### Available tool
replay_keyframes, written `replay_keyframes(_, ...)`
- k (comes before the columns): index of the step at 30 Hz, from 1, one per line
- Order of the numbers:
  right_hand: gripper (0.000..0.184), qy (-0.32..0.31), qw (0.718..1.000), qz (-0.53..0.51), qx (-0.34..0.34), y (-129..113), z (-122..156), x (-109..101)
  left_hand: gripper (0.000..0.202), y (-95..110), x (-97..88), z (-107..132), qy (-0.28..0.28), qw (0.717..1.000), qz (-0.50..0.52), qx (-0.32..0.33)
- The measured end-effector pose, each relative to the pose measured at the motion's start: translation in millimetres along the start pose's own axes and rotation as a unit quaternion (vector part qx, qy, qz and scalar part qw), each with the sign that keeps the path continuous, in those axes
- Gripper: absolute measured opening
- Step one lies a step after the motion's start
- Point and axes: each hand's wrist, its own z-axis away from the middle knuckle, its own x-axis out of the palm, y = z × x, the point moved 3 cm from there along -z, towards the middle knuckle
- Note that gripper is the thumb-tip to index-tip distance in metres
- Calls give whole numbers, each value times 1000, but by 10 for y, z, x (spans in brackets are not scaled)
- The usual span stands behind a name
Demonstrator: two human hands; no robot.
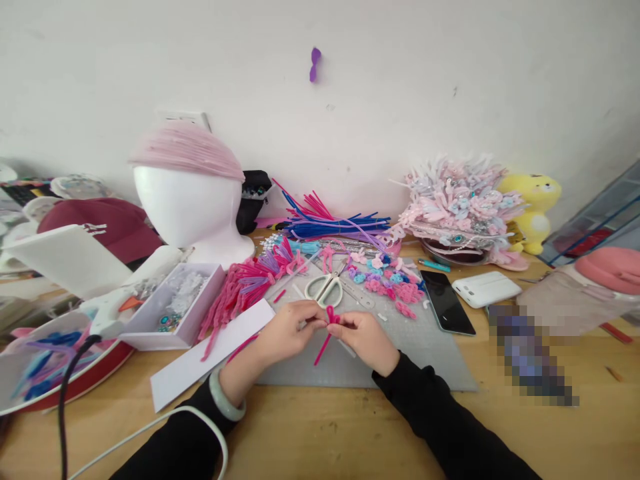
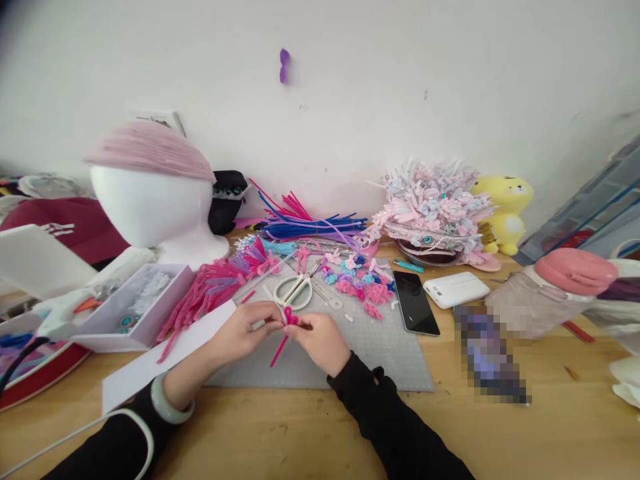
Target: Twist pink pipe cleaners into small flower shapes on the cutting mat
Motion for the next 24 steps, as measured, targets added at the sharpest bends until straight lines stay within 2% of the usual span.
replay_keyframes(2, 20, 36, 993, 89, -70, -38, 13, 4, 17, 4, 53, -11, 11, 997, 26, -78)
replay_keyframes(4, 19, 58, 979, 142, -132, -82, 34, 18, 19, -21, 121, -12, 15, 982, 104, -157)
replay_keyframes(6, 18, 58, 979, 141, -137, -98, 42, 22, 22, -50, 172, -13, 18, 961, 194, -196)
replay_keyframes(9, 21, 25, 997, 52, -42, -54, 20, 0, 26, -85, 172, -24, 14, 946, 273, -174)
replay_keyframes(12, 27, -8, 999, -41, 27, -11, 2, -23, 26, -122, 133, -27, -1, 943, 305, -132)
replay_keyframes(16, 28, -1, 998, -57, 32, 13, -6, -44, 18, -141, 116, -15, -5, 948, 295, -117)
replay_keyframes(21, 27, -17, 996, -60, 58, 54, -8, -38, 14, -69, 116, -19, 57, 972, 206, -101)
replay_keyframes(24, 26, -22, 996, -60, 58, 43, -8, -49, 10, -90, 169, -29, 65, 945, 287, -143)
